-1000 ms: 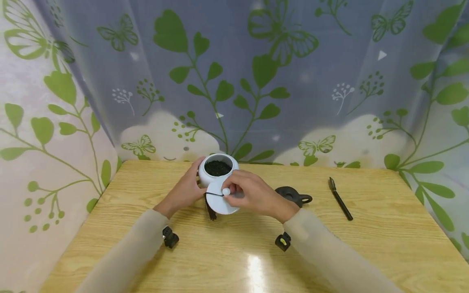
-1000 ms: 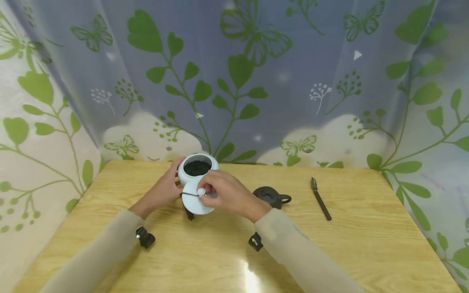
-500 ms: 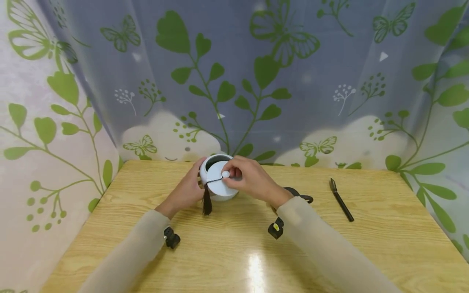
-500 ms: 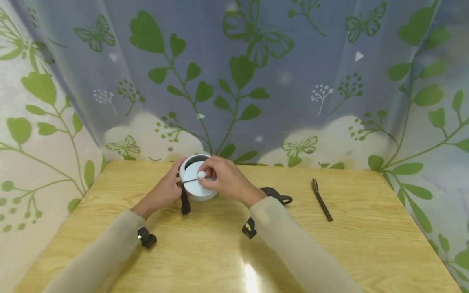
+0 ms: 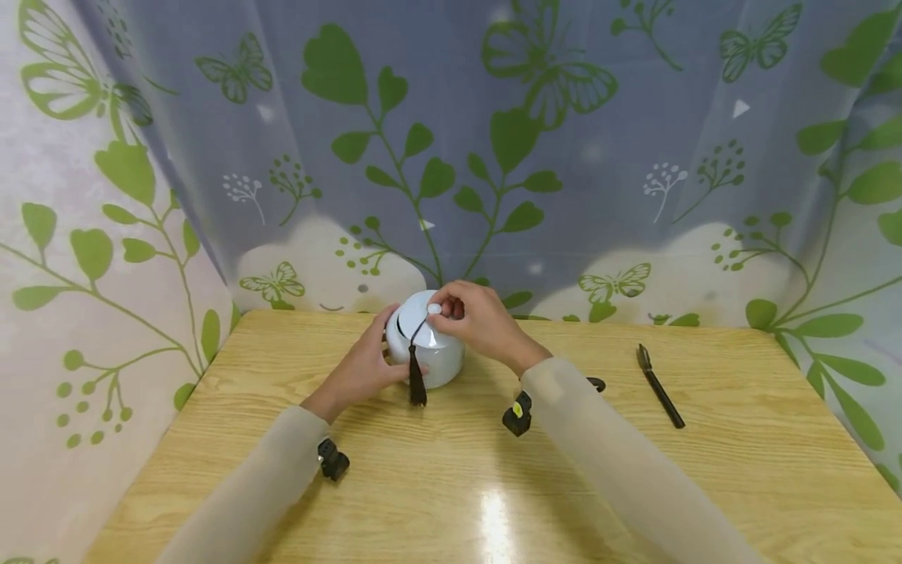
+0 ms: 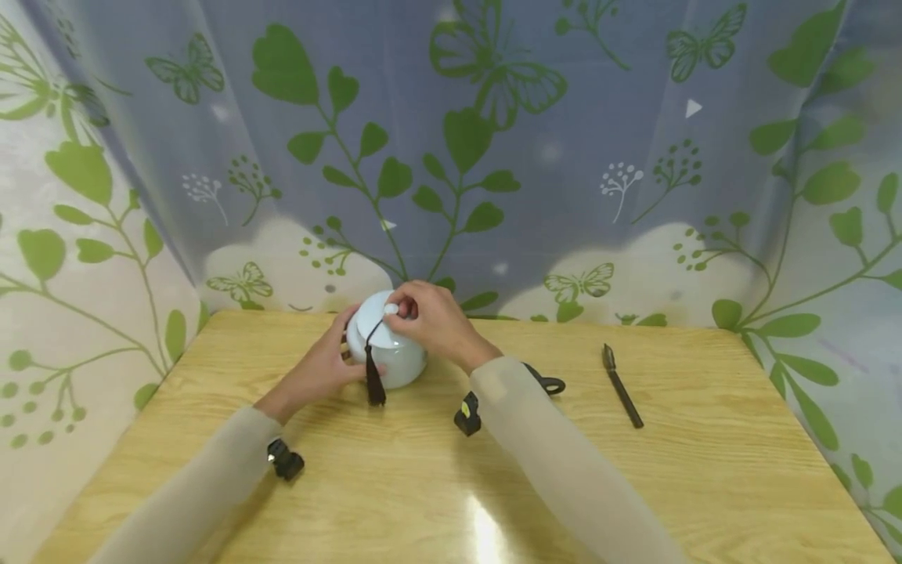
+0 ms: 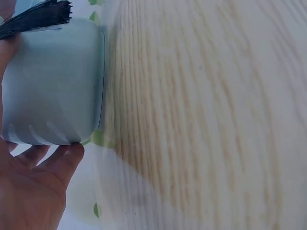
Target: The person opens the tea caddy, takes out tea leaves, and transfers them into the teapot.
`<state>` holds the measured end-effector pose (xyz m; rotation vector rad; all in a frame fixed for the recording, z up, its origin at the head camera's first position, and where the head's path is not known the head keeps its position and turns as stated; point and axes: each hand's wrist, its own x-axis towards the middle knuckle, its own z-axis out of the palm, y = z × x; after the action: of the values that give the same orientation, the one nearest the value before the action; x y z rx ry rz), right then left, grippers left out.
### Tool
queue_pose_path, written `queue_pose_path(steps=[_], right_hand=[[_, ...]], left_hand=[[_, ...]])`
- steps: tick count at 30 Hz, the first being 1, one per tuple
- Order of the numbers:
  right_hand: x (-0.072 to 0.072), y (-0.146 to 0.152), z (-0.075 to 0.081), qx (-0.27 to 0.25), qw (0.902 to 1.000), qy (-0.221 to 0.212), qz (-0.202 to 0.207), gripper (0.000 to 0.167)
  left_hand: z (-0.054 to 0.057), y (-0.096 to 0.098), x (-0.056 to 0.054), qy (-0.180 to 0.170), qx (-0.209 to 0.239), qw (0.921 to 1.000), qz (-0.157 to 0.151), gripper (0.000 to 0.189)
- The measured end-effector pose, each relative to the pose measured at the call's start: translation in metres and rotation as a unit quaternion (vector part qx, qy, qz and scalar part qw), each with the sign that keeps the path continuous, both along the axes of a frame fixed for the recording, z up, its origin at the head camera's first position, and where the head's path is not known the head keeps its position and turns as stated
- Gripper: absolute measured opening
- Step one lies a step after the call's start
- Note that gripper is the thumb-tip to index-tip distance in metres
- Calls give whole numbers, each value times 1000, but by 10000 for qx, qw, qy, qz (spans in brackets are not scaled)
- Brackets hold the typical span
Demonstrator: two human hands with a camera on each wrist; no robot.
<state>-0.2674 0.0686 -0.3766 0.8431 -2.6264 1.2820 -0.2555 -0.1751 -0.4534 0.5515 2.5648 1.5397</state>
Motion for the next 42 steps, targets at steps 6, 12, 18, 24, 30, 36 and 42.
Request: queue_pose_path(steps=[6, 12, 18, 24, 30, 36, 42], right_hand=[[-9, -5, -1, 78, 9998, -125, -140, 15], [-14, -12, 2, 189, 9997, -111, -114, 16], [-16, -17, 5, 350, 9993, -54, -124, 16], [-17, -19, 6, 535, 9984, 14, -168, 17], [-19, -18, 8, 628, 9976, -238, -186, 15], [-20, -20, 12, 822, 9961, -249, -184, 15], [-20, -23, 13, 865, 9954, -305, -270, 15]], left_hand=[[0, -2, 0, 42, -64, 10000, -8, 116], [0, -1, 0, 58, -58, 10000, -19, 117], [0, 0, 0, 44, -45, 10000, 21, 119], [0, 1, 1, -62, -8, 10000, 36, 118], [4, 1, 3, -151, -94, 9998, -22, 118], [10, 0, 5, -243, -237, 9994, 98, 119], [11, 0, 4, -346, -184, 9992, 73, 121]])
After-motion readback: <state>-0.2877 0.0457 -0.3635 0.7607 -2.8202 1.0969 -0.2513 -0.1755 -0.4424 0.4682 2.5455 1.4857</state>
